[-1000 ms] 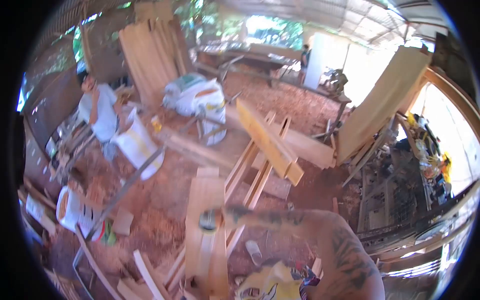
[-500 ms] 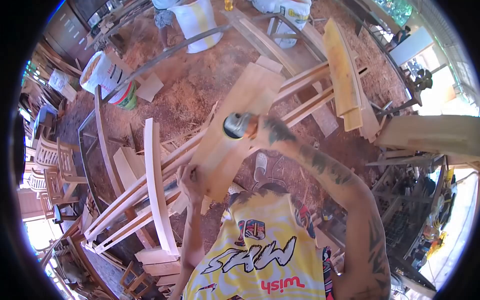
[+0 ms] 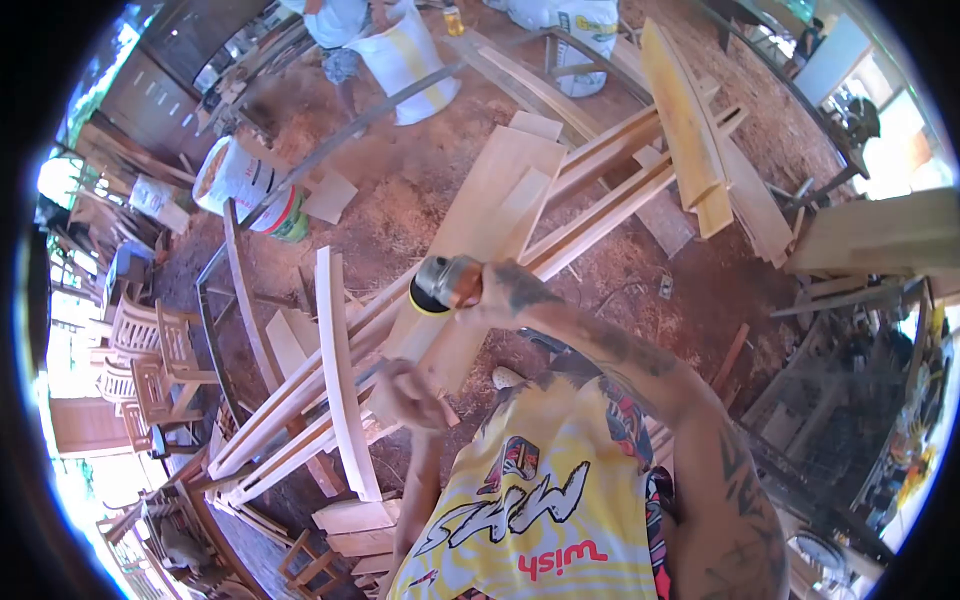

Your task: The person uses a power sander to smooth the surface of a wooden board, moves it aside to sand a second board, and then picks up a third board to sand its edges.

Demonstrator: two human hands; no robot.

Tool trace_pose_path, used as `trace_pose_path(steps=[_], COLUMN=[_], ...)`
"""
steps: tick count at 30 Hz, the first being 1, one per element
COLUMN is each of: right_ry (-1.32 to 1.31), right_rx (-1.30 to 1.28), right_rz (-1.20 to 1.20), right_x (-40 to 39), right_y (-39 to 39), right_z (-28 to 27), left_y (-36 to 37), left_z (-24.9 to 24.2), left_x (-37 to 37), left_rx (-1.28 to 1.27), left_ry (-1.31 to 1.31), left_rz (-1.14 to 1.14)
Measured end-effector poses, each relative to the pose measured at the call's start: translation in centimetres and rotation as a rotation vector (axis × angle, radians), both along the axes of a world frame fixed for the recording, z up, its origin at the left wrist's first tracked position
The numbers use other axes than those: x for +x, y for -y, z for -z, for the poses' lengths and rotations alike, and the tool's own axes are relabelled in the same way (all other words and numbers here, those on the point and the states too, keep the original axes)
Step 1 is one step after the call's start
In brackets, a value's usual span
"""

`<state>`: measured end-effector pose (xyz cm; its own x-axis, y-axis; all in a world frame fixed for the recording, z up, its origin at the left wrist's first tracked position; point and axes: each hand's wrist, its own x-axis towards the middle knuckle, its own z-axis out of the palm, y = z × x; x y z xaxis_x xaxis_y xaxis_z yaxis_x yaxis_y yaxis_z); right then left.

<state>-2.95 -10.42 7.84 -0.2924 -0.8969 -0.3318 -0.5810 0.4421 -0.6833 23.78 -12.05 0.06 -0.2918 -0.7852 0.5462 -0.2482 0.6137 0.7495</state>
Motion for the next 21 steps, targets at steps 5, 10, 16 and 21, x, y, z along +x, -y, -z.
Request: trace_pose_path(steps=[5,10,16,21], right_ry=[0.387,0.697,1.206,1.619], right_rx=[-0.074,-0.342,-0.415,-0.559], right_rz=[0.290,0.578,0.806,0.735], right_x=[-3.3,-8.2,-14.5,-17.2], right_y=[0.4,-0.1,-3.1,-6.4], right_z=[1.8,3.6,5.7,5.9], left_y=[-7.2,-4.6,-3.5,-2.4], left_z=[-4.1,-3.4,-6.4,-5.3], left_x=[-8.8,-13.5,-19.0,-25.0], left_rx=[-0.003,-0.206,-0.267,0.993], left_ry=[0.503,0.673,0.680,0.094], left_rz=[0.373,0.504,0.728,0.740])
